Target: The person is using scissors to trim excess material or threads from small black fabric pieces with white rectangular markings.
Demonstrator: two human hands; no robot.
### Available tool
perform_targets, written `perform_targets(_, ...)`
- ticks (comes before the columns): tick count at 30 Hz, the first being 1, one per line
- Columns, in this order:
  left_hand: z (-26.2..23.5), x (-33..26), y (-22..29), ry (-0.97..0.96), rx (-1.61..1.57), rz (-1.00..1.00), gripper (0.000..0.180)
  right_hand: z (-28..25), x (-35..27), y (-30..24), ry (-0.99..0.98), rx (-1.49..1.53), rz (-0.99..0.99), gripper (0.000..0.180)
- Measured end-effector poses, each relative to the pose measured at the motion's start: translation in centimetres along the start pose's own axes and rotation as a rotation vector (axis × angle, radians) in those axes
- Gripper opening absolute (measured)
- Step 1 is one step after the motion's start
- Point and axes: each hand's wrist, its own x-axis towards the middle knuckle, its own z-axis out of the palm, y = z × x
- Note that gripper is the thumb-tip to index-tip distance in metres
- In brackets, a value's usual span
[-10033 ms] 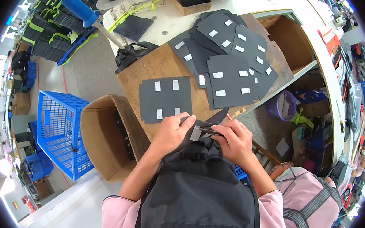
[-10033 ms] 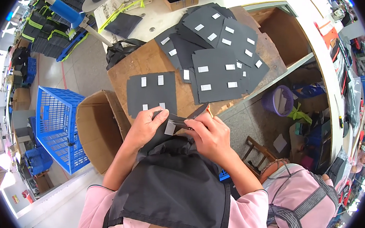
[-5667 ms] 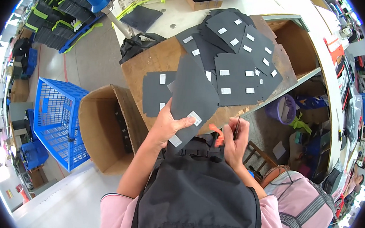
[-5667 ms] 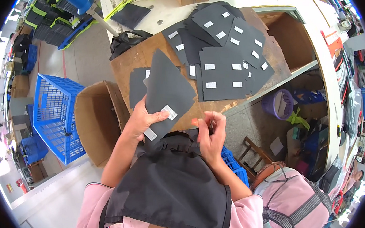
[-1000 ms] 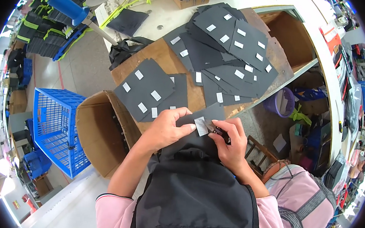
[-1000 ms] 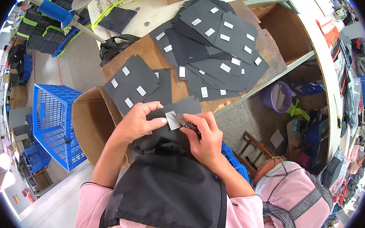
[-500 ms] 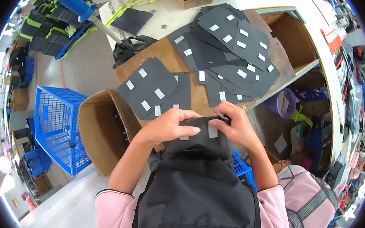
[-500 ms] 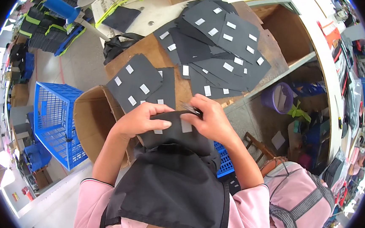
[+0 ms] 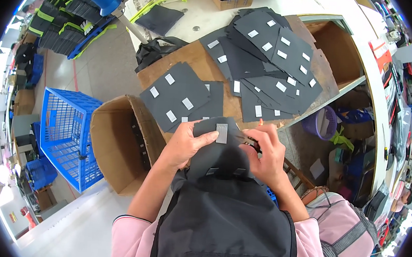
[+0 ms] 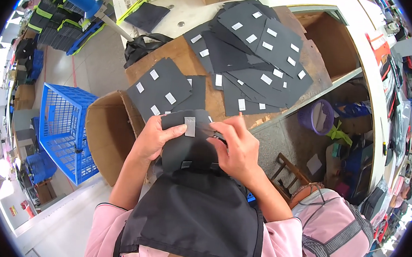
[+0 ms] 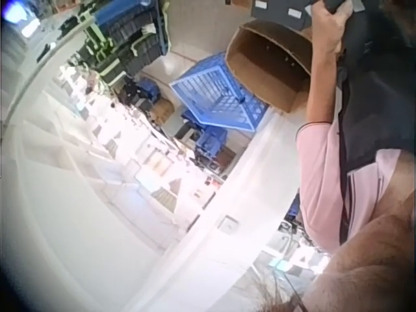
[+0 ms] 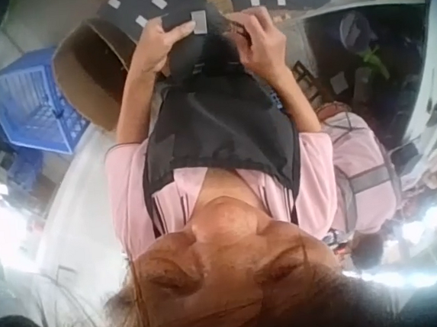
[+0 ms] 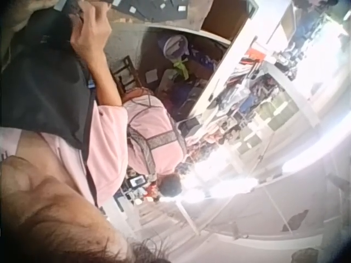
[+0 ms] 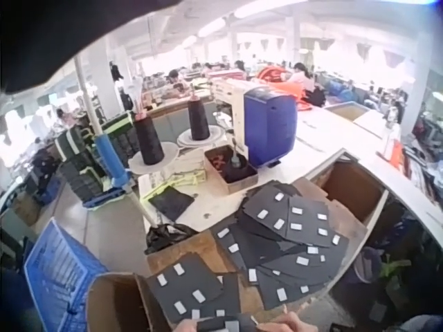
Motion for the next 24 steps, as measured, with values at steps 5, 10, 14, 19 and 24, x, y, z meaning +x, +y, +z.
perform_targets(5, 0.9, -0.2, 0.2, 0.040, 0.106, 0.050, 0.019, 0.4, 0.6, 0.0, -0.052, -0.090, -0.103, 0.028)
perform_targets(10, 0.9, -0.4, 0.6, 0.038, 0.127, 0.010, 0.018, 1.0, 0.2, -0.1, 0.033, -0.036, -0.029, 0.025)
perform_targets(14, 0.8, -0.3, 0.2, 0.036, 0.192, 0.027, 0.018, 0.9, 0.3, 0.2, 0.021, -0.023, -0.060, 0.027)
perform_targets(19, 0.4, -0.2, 0.2, 0.026, 0.043, -0.017, 0.019, 0.7, 0.8, 2.0, -0.025, 0.233, 0.161, 0.031)
perform_targets(24, -0.9, 0.9, -0.1, 0.072, -0.043, -0.033, 0.021, 0.1, -2.6, 7.4, -0.708, 0.872, 0.976, 0.047)
